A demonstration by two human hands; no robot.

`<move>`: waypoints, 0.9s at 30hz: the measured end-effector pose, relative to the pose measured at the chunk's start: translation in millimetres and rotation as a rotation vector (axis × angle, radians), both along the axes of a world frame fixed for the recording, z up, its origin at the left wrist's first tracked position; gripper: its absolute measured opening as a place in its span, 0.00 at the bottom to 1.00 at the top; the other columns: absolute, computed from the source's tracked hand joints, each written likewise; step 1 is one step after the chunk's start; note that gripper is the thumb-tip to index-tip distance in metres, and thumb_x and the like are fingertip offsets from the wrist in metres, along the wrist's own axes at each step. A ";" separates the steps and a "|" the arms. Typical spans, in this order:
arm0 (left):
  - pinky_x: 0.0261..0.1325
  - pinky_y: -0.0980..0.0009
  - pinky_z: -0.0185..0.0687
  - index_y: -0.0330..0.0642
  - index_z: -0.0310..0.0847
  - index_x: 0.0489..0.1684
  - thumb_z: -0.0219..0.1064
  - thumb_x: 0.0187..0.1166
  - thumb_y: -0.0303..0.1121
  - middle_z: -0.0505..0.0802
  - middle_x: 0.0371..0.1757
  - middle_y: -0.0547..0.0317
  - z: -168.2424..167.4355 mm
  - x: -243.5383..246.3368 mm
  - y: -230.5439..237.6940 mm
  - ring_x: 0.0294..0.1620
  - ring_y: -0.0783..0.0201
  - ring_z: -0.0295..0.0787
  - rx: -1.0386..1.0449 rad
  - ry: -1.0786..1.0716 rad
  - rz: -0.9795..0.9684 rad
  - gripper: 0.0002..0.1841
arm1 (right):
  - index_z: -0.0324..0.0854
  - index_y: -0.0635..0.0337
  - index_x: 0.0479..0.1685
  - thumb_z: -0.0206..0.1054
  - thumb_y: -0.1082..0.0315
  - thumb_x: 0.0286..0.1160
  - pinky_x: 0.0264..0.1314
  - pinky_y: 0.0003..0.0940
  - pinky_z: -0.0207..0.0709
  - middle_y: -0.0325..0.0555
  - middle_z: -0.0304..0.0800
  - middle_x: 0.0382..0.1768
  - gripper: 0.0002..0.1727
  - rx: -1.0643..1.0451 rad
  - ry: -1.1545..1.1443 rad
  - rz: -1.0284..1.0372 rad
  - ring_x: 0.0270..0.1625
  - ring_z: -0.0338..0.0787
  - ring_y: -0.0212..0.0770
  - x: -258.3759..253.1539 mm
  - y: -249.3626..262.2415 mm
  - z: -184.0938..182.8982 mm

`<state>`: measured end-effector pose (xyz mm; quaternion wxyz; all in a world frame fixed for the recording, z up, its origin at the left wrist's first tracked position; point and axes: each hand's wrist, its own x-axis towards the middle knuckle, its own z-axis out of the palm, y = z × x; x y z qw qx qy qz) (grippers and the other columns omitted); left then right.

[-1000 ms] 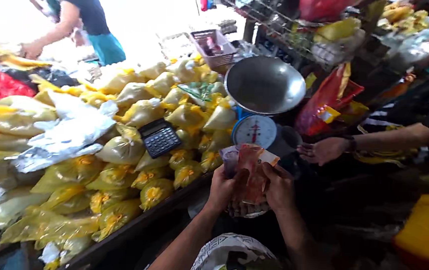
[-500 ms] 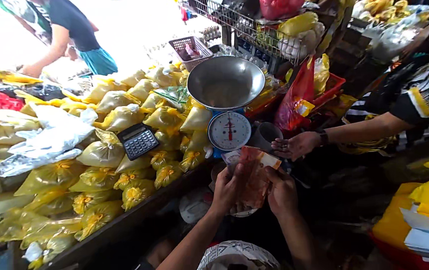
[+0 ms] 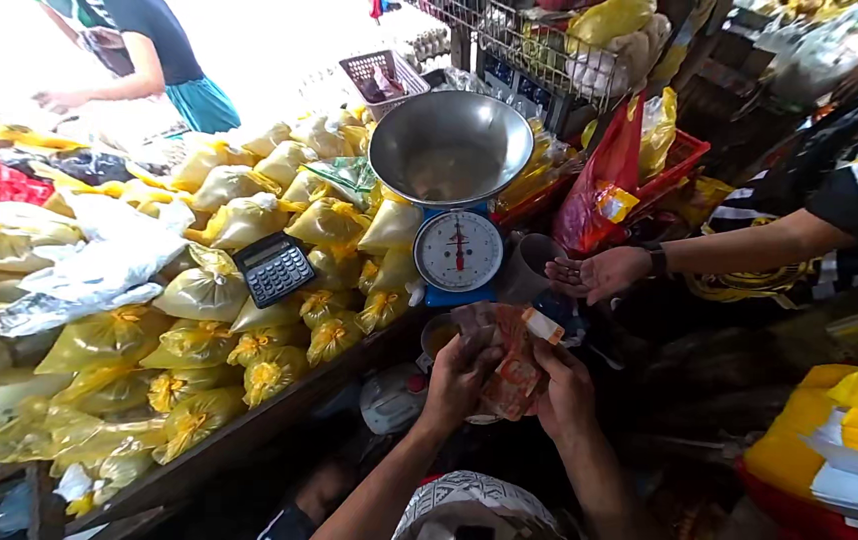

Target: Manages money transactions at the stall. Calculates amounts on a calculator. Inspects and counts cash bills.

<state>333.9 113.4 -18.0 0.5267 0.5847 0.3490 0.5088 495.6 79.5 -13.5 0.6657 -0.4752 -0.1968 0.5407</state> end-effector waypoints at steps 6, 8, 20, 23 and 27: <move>0.58 0.60 0.93 0.28 0.77 0.61 0.69 0.81 0.25 0.94 0.47 0.48 -9.8 -11.8 -2.8 0.48 0.57 0.94 -0.042 -0.040 -0.010 0.15 | 0.85 0.74 0.49 0.61 0.72 0.86 0.50 0.42 0.92 0.58 0.93 0.39 0.11 -0.039 -0.003 0.002 0.42 0.95 0.45 -6.0 6.6 -5.1; 0.60 0.60 0.92 0.27 0.76 0.62 0.70 0.79 0.23 0.95 0.48 0.49 -11.8 -19.5 -3.5 0.50 0.58 0.95 -0.056 -0.036 0.011 0.16 | 0.84 0.73 0.49 0.60 0.72 0.87 0.50 0.42 0.92 0.57 0.93 0.39 0.11 -0.050 -0.009 0.005 0.42 0.95 0.44 -15.3 9.4 -7.1; 0.61 0.59 0.92 0.27 0.72 0.69 0.71 0.79 0.29 0.93 0.53 0.47 -5.6 -65.4 11.6 0.53 0.56 0.93 -0.087 -0.085 0.146 0.23 | 0.85 0.73 0.53 0.59 0.72 0.87 0.51 0.43 0.91 0.58 0.94 0.42 0.12 -0.021 -0.075 0.057 0.44 0.95 0.45 -59.3 32.0 -0.6; 0.60 0.59 0.93 0.27 0.73 0.68 0.73 0.78 0.28 0.94 0.51 0.46 -3.8 -69.5 15.8 0.52 0.56 0.94 -0.091 -0.116 0.142 0.24 | 0.85 0.75 0.52 0.60 0.73 0.86 0.51 0.42 0.92 0.59 0.94 0.42 0.12 -0.017 -0.081 0.060 0.44 0.95 0.45 -70.0 35.1 2.6; 0.55 0.61 0.94 0.28 0.77 0.62 0.72 0.78 0.28 0.95 0.46 0.49 -0.6 -75.6 20.1 0.46 0.57 0.95 -0.080 -0.108 0.166 0.18 | 0.86 0.75 0.49 0.61 0.74 0.85 0.51 0.41 0.91 0.58 0.94 0.41 0.11 -0.020 -0.070 0.064 0.43 0.95 0.44 -80.7 39.3 8.0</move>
